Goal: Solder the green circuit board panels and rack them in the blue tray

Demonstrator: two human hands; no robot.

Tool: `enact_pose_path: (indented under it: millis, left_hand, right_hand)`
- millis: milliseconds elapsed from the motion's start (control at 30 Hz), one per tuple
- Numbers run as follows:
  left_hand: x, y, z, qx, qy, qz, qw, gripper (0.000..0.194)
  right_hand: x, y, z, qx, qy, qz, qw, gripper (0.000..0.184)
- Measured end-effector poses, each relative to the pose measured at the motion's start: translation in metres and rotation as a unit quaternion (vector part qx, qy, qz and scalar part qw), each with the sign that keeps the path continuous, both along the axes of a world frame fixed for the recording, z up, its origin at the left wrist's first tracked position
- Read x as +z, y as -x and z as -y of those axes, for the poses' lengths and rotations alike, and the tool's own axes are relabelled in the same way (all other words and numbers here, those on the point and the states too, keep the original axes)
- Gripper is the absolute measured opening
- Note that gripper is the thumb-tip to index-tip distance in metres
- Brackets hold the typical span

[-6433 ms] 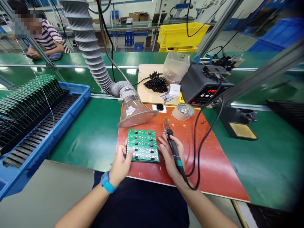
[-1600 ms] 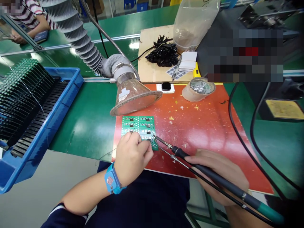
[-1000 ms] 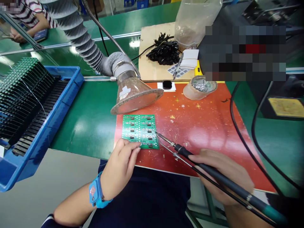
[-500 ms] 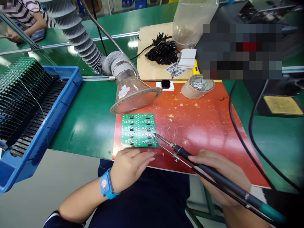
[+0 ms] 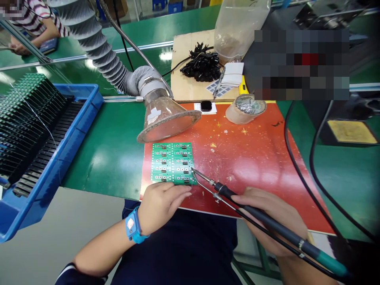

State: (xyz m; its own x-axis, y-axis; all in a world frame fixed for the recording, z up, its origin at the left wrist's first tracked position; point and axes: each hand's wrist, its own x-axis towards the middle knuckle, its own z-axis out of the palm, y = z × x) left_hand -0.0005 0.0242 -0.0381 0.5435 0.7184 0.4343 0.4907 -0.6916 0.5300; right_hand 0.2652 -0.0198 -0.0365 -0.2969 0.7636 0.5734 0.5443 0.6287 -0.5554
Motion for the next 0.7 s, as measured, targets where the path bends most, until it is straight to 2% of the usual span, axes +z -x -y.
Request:
enact_pose_path:
  millis: [300, 567, 700]
  left_hand:
    - [0.003, 0.000, -0.005, -0.009, 0.004, -0.002, 1.000, 0.026]
    - [-0.001, 0.001, -0.004, -0.014, 0.014, -0.007, 1.000, 0.025]
    - [-0.002, 0.001, -0.003, -0.012, 0.005, -0.008, 1.000, 0.028]
  right_hand:
    - [0.002, 0.001, -0.004, 0.007, -0.005, -0.005, 1.000, 0.025]
    - [-0.010, -0.007, 0.004, 0.006, 0.000, -0.001, 1.000, 0.022]
    - [-0.010, -0.008, 0.009, 0.010, -0.004, -0.002, 1.000, 0.023]
